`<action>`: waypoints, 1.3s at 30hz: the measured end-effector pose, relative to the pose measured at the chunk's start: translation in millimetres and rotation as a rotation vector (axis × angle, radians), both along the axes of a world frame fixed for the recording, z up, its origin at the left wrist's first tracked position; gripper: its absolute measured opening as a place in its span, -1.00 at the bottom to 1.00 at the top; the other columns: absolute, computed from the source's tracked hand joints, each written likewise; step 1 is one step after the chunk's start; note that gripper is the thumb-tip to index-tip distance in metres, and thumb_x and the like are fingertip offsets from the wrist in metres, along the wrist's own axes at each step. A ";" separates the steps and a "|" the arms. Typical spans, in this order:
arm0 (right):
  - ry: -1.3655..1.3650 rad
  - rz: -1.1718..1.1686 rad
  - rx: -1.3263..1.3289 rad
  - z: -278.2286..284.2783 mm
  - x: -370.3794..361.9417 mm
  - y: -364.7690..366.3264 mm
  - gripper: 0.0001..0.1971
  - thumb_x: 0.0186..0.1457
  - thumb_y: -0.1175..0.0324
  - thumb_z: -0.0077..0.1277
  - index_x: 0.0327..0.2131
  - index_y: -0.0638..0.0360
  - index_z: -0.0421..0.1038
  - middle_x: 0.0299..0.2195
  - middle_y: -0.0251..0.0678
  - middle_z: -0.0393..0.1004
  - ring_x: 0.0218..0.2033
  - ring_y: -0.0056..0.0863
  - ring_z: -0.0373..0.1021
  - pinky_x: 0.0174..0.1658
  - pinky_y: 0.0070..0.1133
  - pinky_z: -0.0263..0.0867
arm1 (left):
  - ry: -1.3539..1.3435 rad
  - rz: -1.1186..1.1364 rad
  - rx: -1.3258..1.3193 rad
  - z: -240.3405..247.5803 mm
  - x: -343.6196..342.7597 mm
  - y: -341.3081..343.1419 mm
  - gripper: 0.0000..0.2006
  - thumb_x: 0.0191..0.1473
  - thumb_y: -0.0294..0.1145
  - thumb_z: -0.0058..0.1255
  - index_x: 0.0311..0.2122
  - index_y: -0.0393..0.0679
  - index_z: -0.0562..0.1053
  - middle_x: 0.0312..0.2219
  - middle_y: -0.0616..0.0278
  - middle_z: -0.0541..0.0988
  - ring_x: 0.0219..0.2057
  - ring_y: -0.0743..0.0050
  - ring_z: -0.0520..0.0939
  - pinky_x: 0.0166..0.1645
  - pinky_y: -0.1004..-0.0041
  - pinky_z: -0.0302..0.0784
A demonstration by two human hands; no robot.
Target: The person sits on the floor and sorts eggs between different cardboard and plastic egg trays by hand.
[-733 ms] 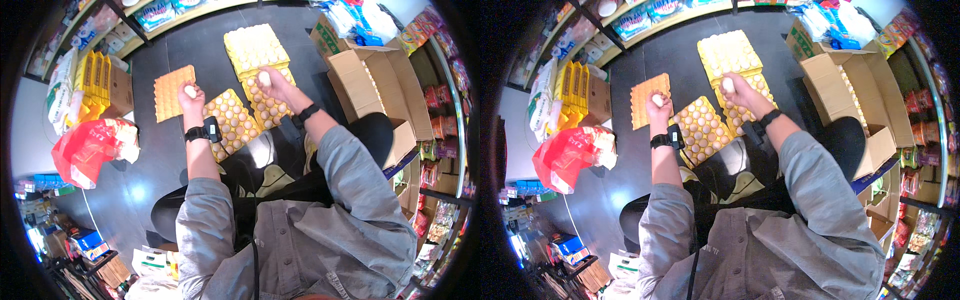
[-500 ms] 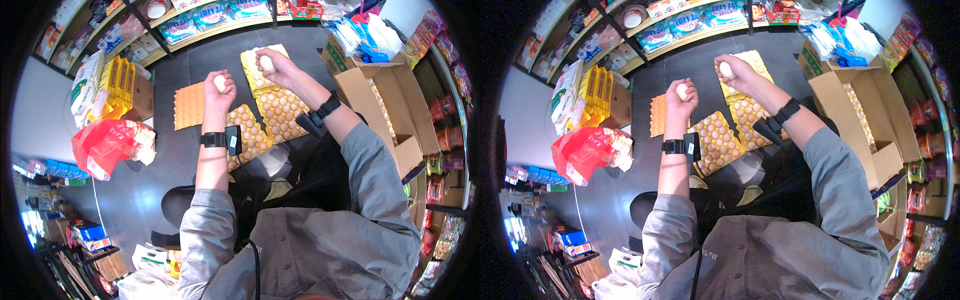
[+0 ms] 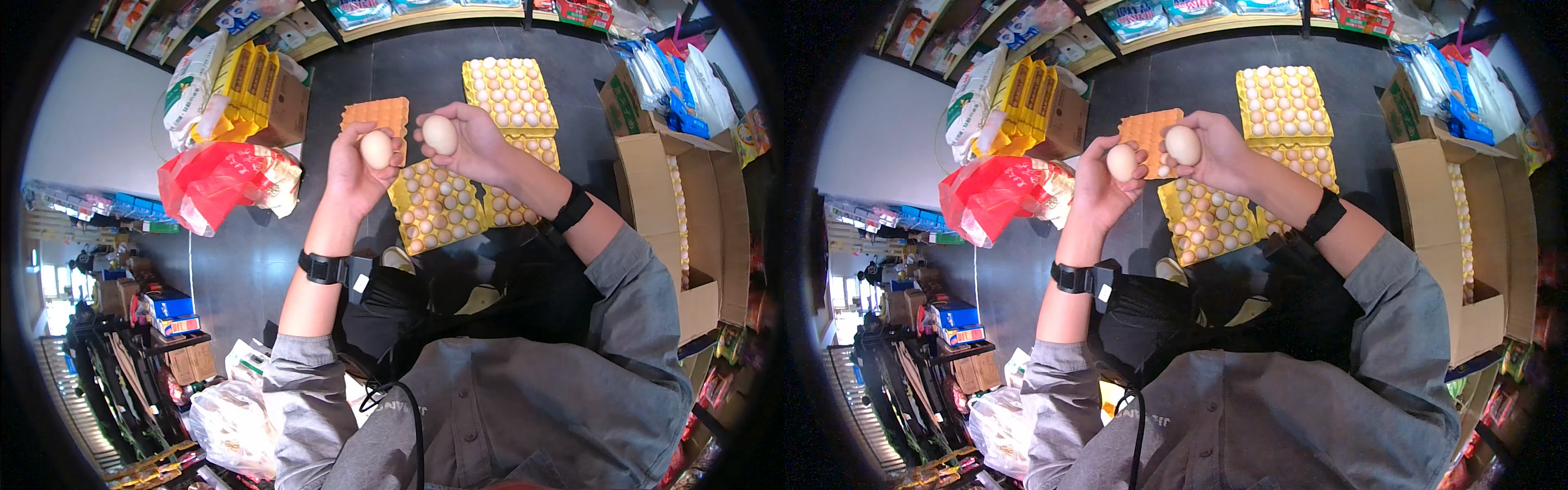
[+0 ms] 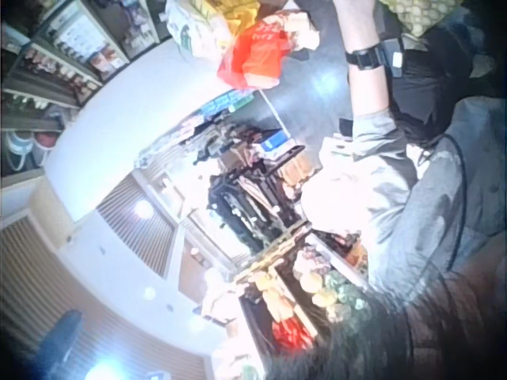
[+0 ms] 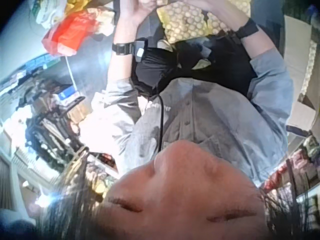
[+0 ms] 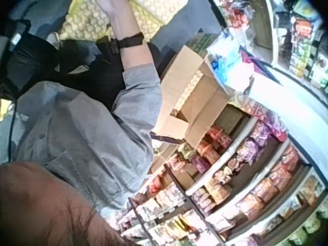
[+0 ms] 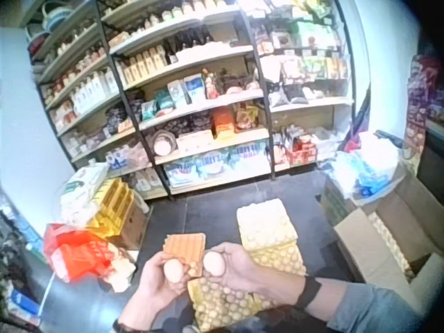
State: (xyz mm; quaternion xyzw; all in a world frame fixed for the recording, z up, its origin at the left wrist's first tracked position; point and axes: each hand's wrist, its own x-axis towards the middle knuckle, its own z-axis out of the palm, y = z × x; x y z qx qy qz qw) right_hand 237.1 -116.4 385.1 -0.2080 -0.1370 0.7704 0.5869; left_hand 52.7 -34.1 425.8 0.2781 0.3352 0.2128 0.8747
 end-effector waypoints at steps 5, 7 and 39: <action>0.019 -0.058 0.035 -5.5 -8.9 9.0 -0.72 0.29 0.26 -0.26 -0.13 0.29 0.29 -0.25 -0.09 0.43 -0.28 -0.37 0.42 -0.23 -0.53 0.37 | 0.031 0.115 -0.043 -25.6 -5.9 14.3 -0.77 0.10 -0.30 -0.15 -0.28 -0.28 0.36 -0.42 0.07 0.50 -0.46 0.27 0.54 -0.46 0.53 0.48; -0.003 -0.064 -0.029 -10.2 -15.7 15.1 -0.70 0.31 0.23 -0.27 -0.13 0.30 0.29 -0.23 -0.07 0.43 -0.24 -0.36 0.43 -0.19 -0.53 0.40 | 0.025 0.134 -0.053 -31.3 -7.3 20.4 -0.78 0.11 -0.31 -0.15 -0.27 -0.28 0.37 -0.41 0.06 0.51 -0.42 0.24 0.56 -0.42 0.51 0.51; -1.399 0.075 -0.240 -396.3 -156.6 123.1 -0.72 0.14 0.22 -0.12 -0.20 0.24 0.28 -0.29 -0.03 0.41 -0.27 -0.21 0.42 -0.21 -0.35 0.33 | 0.085 0.500 -0.014 -47.6 -69.1 126.1 -0.80 0.01 -0.40 -0.05 -0.26 -0.26 0.37 -0.41 0.11 0.49 -0.40 0.27 0.51 -0.40 0.47 0.47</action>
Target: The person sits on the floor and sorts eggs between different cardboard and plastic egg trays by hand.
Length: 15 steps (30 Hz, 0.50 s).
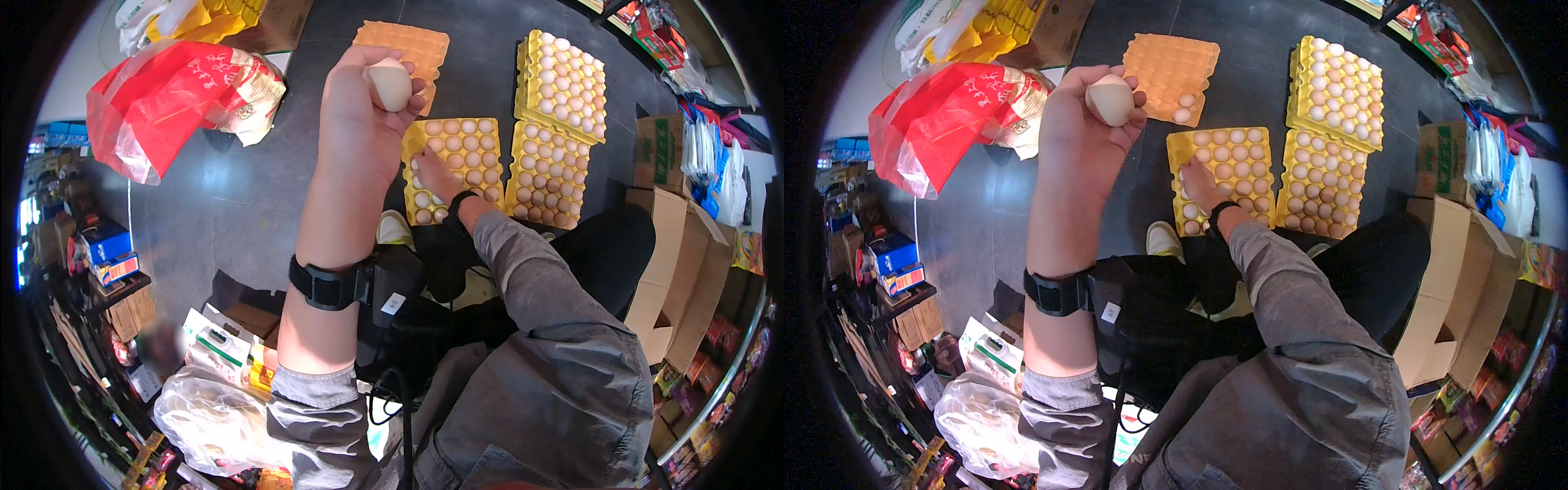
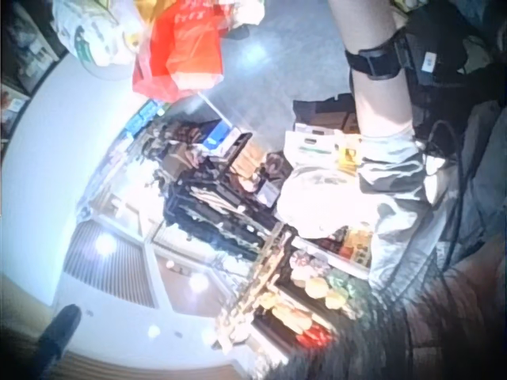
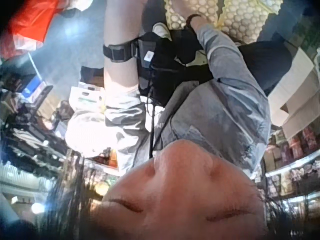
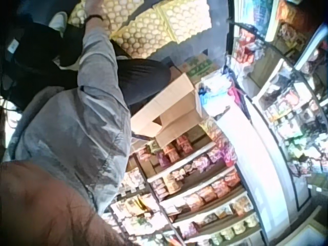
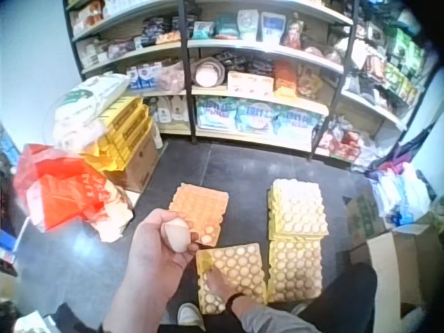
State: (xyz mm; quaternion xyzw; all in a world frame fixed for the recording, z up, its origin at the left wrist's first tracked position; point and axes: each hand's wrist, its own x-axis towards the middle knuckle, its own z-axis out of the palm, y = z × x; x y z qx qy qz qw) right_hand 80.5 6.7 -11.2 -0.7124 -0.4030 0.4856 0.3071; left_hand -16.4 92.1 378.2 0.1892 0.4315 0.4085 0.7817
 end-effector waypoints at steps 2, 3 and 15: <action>0.141 -0.088 -0.178 38.6 -8.9 4.5 -0.69 0.14 0.23 -0.12 -0.17 0.28 0.24 -0.26 0.01 0.40 -0.27 -0.18 0.41 -0.19 -0.36 0.30 | 0.012 0.016 0.005 -5.1 -7.2 6.7 -0.81 0.00 -0.41 -0.05 -0.26 -0.26 0.37 -0.41 0.11 0.49 -0.40 0.27 0.51 -0.40 0.47 0.47; 0.113 -0.084 -0.110 17.8 -3.8 3.5 -0.66 0.18 0.19 -0.20 -0.17 0.32 0.18 -0.30 0.02 0.43 -0.29 -0.24 0.41 -0.20 -0.39 0.29 | 0.009 0.004 0.007 -2.5 -4.2 8.6 -0.81 0.00 -0.42 -0.04 -0.27 -0.26 0.37 -0.41 0.10 0.49 -0.40 0.27 0.51 -0.39 0.47 0.47; 0.220 -0.217 -0.124 32.7 -18.0 -3.5 -0.81 0.17 0.27 -0.18 -0.29 0.20 0.30 -0.40 -0.07 0.46 -0.36 -0.14 0.45 -0.22 -0.31 0.34 | 0.147 -0.132 0.002 -18.3 -14.2 0.6 -0.80 0.02 -0.40 -0.01 -0.25 -0.26 0.38 -0.36 0.09 0.48 -0.35 0.26 0.52 -0.33 0.41 0.49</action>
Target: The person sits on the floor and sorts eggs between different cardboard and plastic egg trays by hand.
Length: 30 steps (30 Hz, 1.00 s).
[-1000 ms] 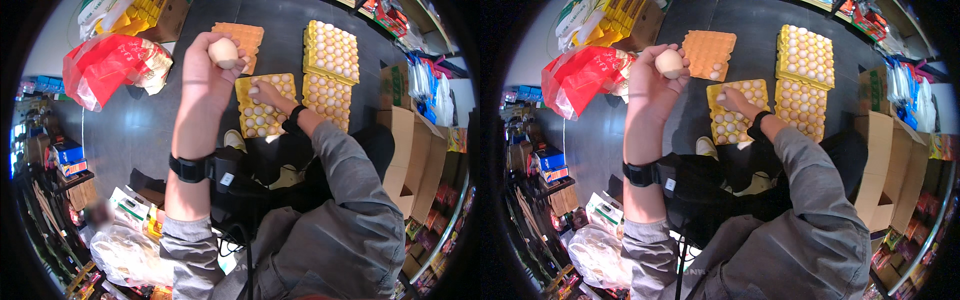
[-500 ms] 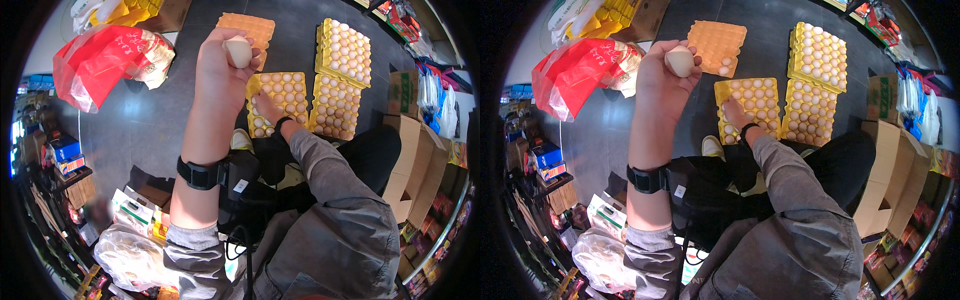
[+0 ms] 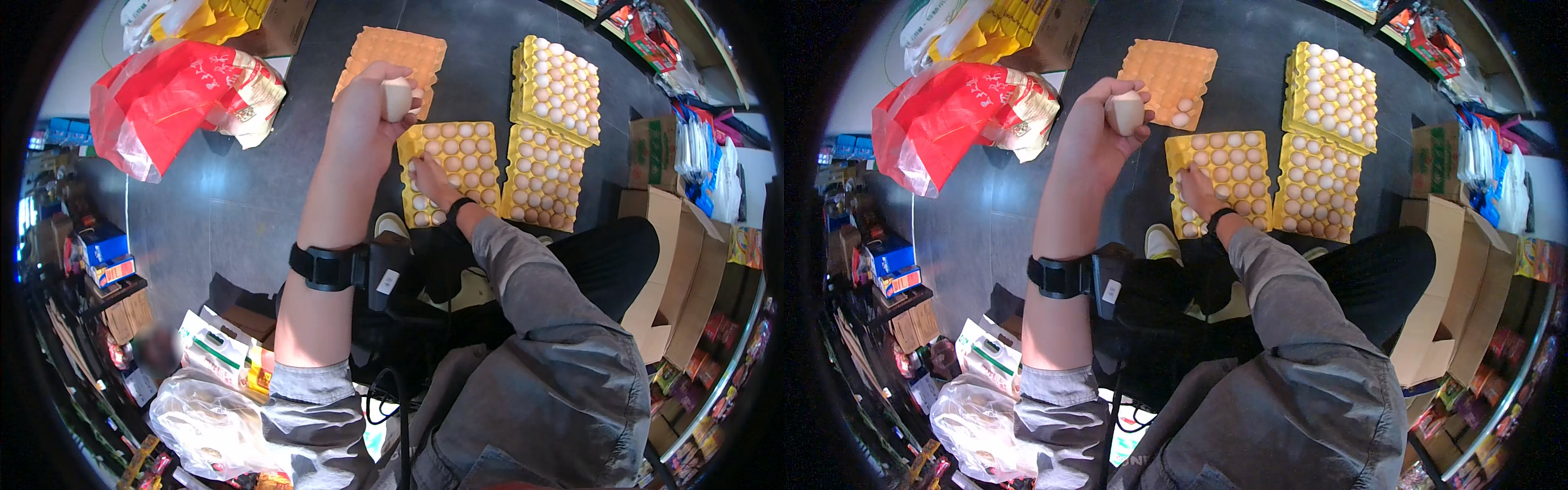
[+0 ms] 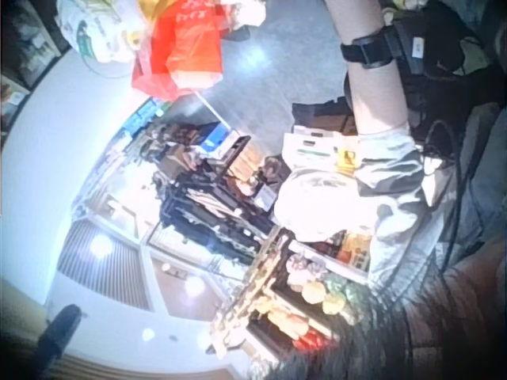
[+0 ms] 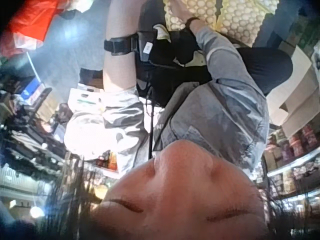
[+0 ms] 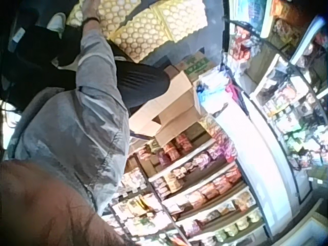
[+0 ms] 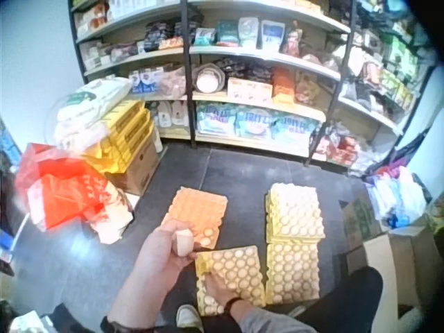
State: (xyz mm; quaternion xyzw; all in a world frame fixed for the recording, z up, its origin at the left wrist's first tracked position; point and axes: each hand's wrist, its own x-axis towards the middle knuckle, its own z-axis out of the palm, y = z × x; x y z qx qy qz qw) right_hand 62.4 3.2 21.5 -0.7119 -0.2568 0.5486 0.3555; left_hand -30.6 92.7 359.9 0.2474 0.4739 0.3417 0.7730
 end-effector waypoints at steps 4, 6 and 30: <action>-0.729 0.134 0.520 -8.1 6.7 -6.5 -0.82 0.12 0.35 0.01 -0.26 0.27 0.41 -0.28 -0.03 0.39 -0.32 -0.27 0.43 -0.29 -0.49 0.35 | -0.052 0.024 -0.034 -15.2 -4.2 -3.5 -0.80 0.06 -0.41 -0.03 -0.22 -0.27 0.36 -0.29 0.09 0.45 -0.29 0.22 0.53 -0.17 0.31 0.57; -0.501 0.045 0.599 53.0 8.6 -3.7 -0.77 0.11 0.35 0.02 -0.20 0.28 0.40 -0.24 -0.04 0.37 -0.30 -0.33 0.41 -0.28 -0.56 0.34 | -0.032 0.047 -0.089 -25.9 -4.2 -2.0 -0.79 0.08 -0.42 -0.05 -0.20 -0.29 0.34 -0.27 0.09 0.43 -0.28 0.22 0.52 -0.10 0.26 0.57; -0.451 -0.029 0.758 125.8 1.3 9.8 -0.62 0.10 0.38 0.07 0.00 0.23 0.33 -0.22 -0.10 0.37 -0.30 -0.25 0.41 -0.24 -0.46 0.35 | 0.283 0.286 0.134 2.0 -0.2 -31.5 -0.76 0.03 -0.27 0.04 -0.23 -0.18 0.45 -0.25 0.23 0.51 -0.25 0.45 0.49 -0.16 0.45 0.35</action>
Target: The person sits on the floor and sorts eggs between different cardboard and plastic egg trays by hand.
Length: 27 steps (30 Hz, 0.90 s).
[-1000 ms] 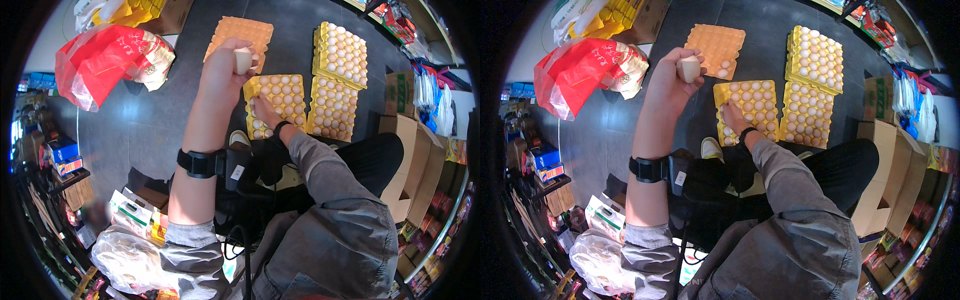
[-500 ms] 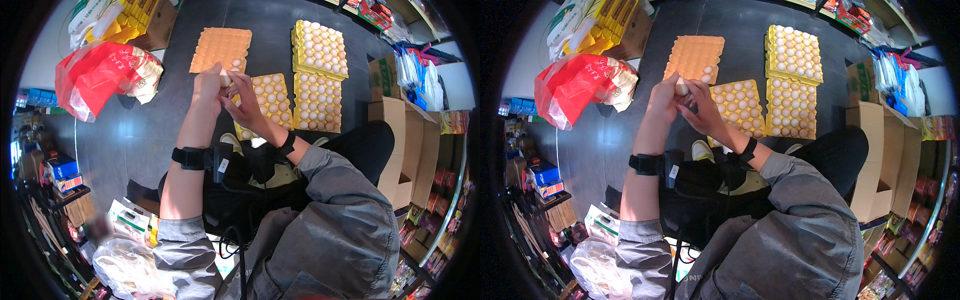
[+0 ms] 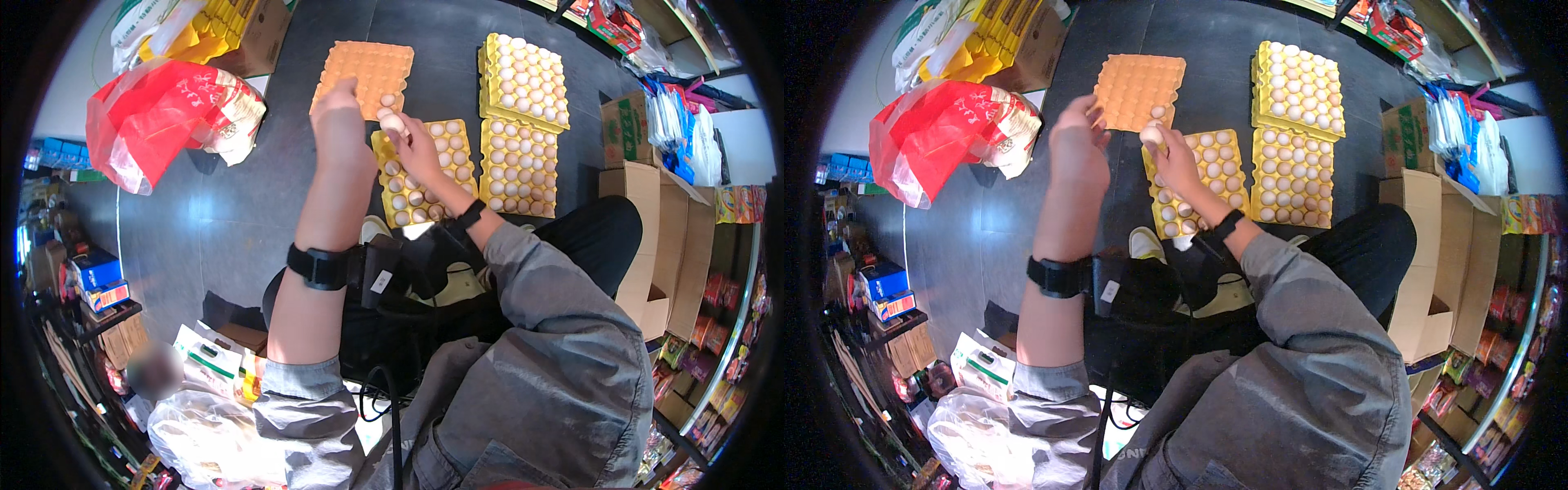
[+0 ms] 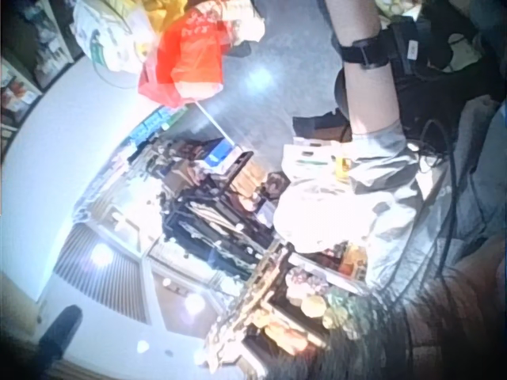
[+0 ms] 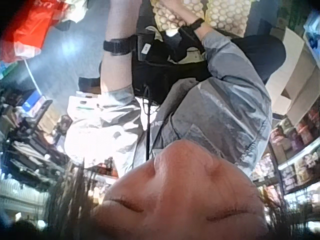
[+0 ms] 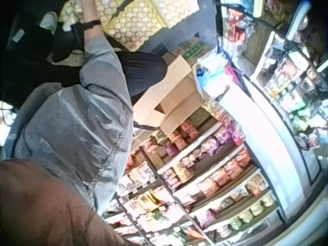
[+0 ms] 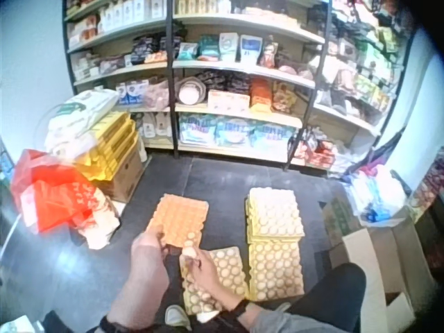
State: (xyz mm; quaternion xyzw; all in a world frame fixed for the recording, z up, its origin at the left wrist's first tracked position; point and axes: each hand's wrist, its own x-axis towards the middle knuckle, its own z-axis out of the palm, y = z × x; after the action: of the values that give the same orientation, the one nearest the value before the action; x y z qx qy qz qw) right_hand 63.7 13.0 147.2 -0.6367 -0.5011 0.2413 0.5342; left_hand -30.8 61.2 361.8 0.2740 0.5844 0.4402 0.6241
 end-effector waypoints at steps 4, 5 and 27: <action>-0.289 0.147 -0.228 -83.4 43.3 4.4 -0.71 0.12 0.30 -0.01 -0.12 0.24 0.34 -0.20 -0.03 0.36 -0.23 -0.03 0.39 -0.20 -0.29 0.34 | -0.253 0.015 0.018 15.1 -1.0 6.5 -0.72 0.05 -0.36 -0.03 -0.13 -0.24 0.39 -0.17 0.16 0.48 -0.17 0.29 0.51 -0.07 0.37 0.36; -0.368 0.211 -0.269 -103.5 42.2 9.0 -0.73 0.12 0.31 -0.02 -0.15 0.24 0.34 -0.20 -0.03 0.36 -0.22 -0.04 0.39 -0.20 -0.28 0.34 | -0.273 0.042 0.039 20.9 -5.4 4.9 -0.71 0.06 -0.37 -0.05 -0.11 -0.25 0.38 -0.16 0.15 0.48 -0.16 0.28 0.51 -0.06 0.35 0.37; -0.497 0.208 -0.622 -170.4 16.2 38.5 -0.74 0.04 0.31 -0.17 -0.41 0.31 0.43 -0.29 0.11 0.46 -0.27 -0.03 0.45 -0.22 -0.26 0.35 | -0.386 -0.036 -0.032 11.4 -9.3 31.5 -0.79 0.06 -0.45 -0.05 -0.17 -0.23 0.36 -0.27 0.19 0.46 -0.26 0.37 0.48 -0.09 0.36 0.40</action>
State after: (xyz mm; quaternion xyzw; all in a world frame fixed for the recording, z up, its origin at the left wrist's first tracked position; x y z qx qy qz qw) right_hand 79.9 51.5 -23.1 -0.7526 -0.5797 0.2730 0.1515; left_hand -40.1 92.7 373.3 0.1846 0.4559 0.4640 0.7367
